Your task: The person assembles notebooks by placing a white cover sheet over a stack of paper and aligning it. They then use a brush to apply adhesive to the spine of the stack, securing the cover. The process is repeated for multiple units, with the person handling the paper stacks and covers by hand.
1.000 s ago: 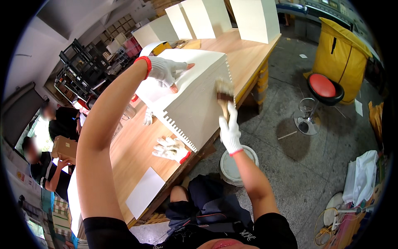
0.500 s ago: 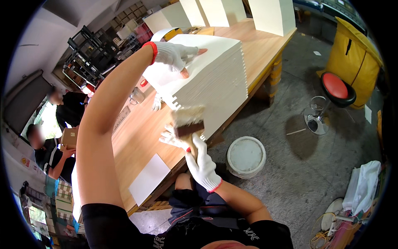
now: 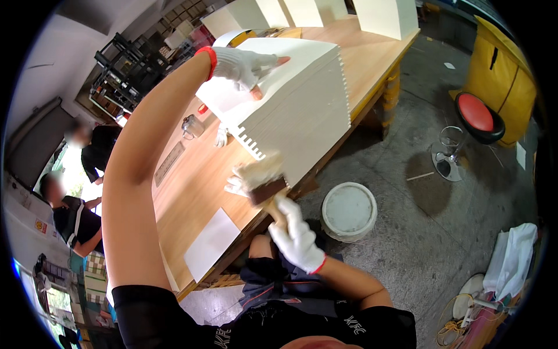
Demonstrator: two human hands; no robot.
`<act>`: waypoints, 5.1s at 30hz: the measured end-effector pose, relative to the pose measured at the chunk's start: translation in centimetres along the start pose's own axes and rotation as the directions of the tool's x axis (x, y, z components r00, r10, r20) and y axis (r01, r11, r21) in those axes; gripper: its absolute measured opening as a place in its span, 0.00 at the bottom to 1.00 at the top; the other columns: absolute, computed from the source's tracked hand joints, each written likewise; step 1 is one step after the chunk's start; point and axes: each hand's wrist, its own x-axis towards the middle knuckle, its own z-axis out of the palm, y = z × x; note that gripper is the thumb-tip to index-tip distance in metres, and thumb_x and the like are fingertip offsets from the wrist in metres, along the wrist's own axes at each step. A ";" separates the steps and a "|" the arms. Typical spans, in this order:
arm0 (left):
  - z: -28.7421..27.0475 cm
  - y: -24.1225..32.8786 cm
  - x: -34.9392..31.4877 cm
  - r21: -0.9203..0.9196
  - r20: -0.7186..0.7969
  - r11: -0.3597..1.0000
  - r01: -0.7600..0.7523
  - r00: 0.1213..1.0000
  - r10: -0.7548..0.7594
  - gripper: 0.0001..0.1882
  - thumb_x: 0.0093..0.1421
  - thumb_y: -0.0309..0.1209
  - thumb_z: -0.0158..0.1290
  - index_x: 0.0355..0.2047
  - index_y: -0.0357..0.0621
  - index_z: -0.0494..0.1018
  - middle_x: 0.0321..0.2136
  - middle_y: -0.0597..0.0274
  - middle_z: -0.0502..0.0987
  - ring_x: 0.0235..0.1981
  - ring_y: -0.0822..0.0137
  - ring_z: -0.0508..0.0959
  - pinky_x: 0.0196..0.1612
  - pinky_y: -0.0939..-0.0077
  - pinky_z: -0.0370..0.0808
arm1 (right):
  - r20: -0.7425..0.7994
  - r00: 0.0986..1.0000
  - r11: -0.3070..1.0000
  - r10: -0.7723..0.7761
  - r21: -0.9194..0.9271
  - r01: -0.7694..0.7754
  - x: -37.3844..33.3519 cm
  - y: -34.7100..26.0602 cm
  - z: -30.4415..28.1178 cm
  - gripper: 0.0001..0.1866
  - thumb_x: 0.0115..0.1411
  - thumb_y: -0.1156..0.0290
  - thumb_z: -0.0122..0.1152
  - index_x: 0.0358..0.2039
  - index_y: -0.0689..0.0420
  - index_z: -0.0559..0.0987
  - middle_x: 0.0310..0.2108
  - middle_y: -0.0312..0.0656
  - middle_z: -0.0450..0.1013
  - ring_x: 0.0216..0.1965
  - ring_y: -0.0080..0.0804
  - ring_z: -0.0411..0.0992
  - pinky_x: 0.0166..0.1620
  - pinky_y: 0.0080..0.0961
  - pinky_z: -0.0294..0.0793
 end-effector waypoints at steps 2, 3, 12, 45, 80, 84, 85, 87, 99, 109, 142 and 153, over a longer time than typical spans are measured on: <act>0.3 -0.2 -0.3 -0.019 0.019 1.000 0.001 1.000 -0.001 0.67 0.37 0.36 0.76 0.74 0.63 0.46 0.44 0.62 0.75 0.44 0.66 0.71 0.54 0.74 0.67 | -0.226 0.942 0.968 0.250 0.024 -0.251 4.9 2.6 -2.9 0.32 0.66 0.70 0.54 0.67 0.56 0.54 0.36 0.48 0.74 0.26 0.35 0.75 0.28 0.30 0.76; 0.4 -0.6 -0.8 -0.062 0.050 0.995 0.074 0.996 -0.071 0.68 0.35 0.37 0.77 0.74 0.62 0.46 0.43 0.64 0.74 0.44 0.68 0.71 0.53 0.75 0.65 | -0.129 0.812 0.714 0.569 0.567 -0.411 8.3 0.8 -5.6 0.32 0.66 0.70 0.51 0.68 0.54 0.52 0.27 0.39 0.67 0.17 0.24 0.64 0.18 0.22 0.65; -0.1 2.6 -1.0 0.040 0.036 0.997 0.071 0.997 -0.072 0.68 0.35 0.39 0.77 0.74 0.61 0.47 0.33 0.68 0.68 0.38 0.70 0.70 0.40 0.73 0.68 | -0.146 0.989 0.997 -0.017 0.072 0.028 4.3 0.5 -1.2 0.32 0.64 0.74 0.49 0.68 0.57 0.54 0.39 0.48 0.72 0.21 0.28 0.71 0.28 0.31 0.75; -0.2 0.7 0.9 0.045 0.024 0.998 0.043 0.999 -0.045 0.72 0.30 0.40 0.78 0.74 0.64 0.44 0.62 0.46 0.68 0.63 0.52 0.68 0.65 0.63 0.63 | 0.166 0.966 0.769 -0.197 -0.585 0.257 5.8 8.8 -8.4 0.26 0.62 0.69 0.58 0.61 0.47 0.69 0.35 0.41 0.78 0.24 0.40 0.76 0.25 0.35 0.75; 0.1 0.0 1.0 0.137 -0.015 0.989 0.058 0.998 -0.057 0.72 0.32 0.35 0.77 0.74 0.67 0.43 0.43 0.57 0.74 0.40 0.62 0.76 0.44 0.73 0.75 | 0.407 0.867 0.479 -0.287 -0.723 0.498 8.9 3.8 -13.0 0.27 0.61 0.65 0.57 0.63 0.36 0.72 0.22 0.35 0.65 0.19 0.33 0.67 0.23 0.31 0.70; -0.2 0.2 0.4 -0.020 0.065 0.997 0.070 0.995 -0.069 0.70 0.35 0.32 0.76 0.74 0.65 0.44 0.46 0.54 0.73 0.45 0.62 0.73 0.48 0.71 0.73 | 0.688 0.705 0.245 -0.172 -0.664 0.707 20.5 1.0 -17.5 0.36 0.54 0.78 0.52 0.59 0.20 0.73 0.23 0.36 0.65 0.23 0.39 0.69 0.27 0.35 0.69; -0.3 1.4 0.1 0.041 0.043 0.997 0.061 0.997 -0.063 0.71 0.33 0.33 0.77 0.74 0.62 0.43 0.51 0.51 0.74 0.52 0.60 0.73 0.56 0.69 0.70 | 0.683 0.728 0.268 -0.062 -0.691 0.671 23.1 1.7 -19.6 0.37 0.54 0.79 0.52 0.59 0.20 0.72 0.24 0.37 0.66 0.25 0.41 0.71 0.29 0.36 0.71; 0.0 0.4 0.2 0.023 0.024 0.998 0.054 0.998 -0.055 0.73 0.31 0.35 0.78 0.74 0.60 0.43 0.57 0.49 0.71 0.57 0.58 0.71 0.61 0.68 0.66 | 0.615 0.776 0.129 -0.141 -0.766 0.630 24.4 3.5 -22.5 0.35 0.55 0.73 0.56 0.61 0.22 0.70 0.25 0.38 0.67 0.25 0.40 0.72 0.27 0.36 0.73; 0.0 -0.5 0.9 0.078 0.029 0.994 0.072 0.997 -0.075 0.72 0.31 0.36 0.78 0.74 0.65 0.44 0.59 0.48 0.70 0.60 0.52 0.69 0.61 0.64 0.67 | -0.001 1.000 0.848 -0.013 -0.531 0.010 11.4 11.5 -17.6 0.28 0.68 0.68 0.54 0.68 0.49 0.63 0.60 0.48 0.70 0.57 0.43 0.73 0.57 0.31 0.72; -0.2 2.8 -0.3 0.099 0.066 0.983 0.158 0.984 -0.165 0.70 0.34 0.34 0.76 0.74 0.64 0.44 0.54 0.49 0.73 0.55 0.56 0.71 0.57 0.67 0.68 | -0.084 0.988 0.899 0.127 -0.411 -0.150 10.2 10.5 -10.8 0.31 0.67 0.66 0.54 0.69 0.53 0.60 0.66 0.51 0.62 0.62 0.50 0.67 0.61 0.33 0.68; 0.0 -0.6 1.3 0.202 0.038 0.973 -0.108 0.994 0.102 0.63 0.43 0.51 0.72 0.74 0.62 0.45 0.52 0.55 0.75 0.44 0.58 0.79 0.50 0.64 0.72 | 0.204 0.979 1.000 -0.014 -0.022 0.019 -2.2 1.0 -1.5 0.37 0.65 0.78 0.48 0.73 0.53 0.48 0.56 0.41 0.71 0.14 0.15 0.56 0.16 0.16 0.57; 0.0 -1.6 2.1 0.257 0.013 0.958 -0.127 0.992 0.128 0.62 0.45 0.51 0.71 0.74 0.65 0.44 0.61 0.52 0.69 0.47 0.53 0.80 0.51 0.59 0.73 | 0.180 0.883 0.880 0.434 0.127 -0.458 0.0 -3.1 -3.4 0.36 0.65 0.75 0.51 0.71 0.58 0.51 0.55 0.47 0.71 0.17 0.19 0.60 0.20 0.18 0.62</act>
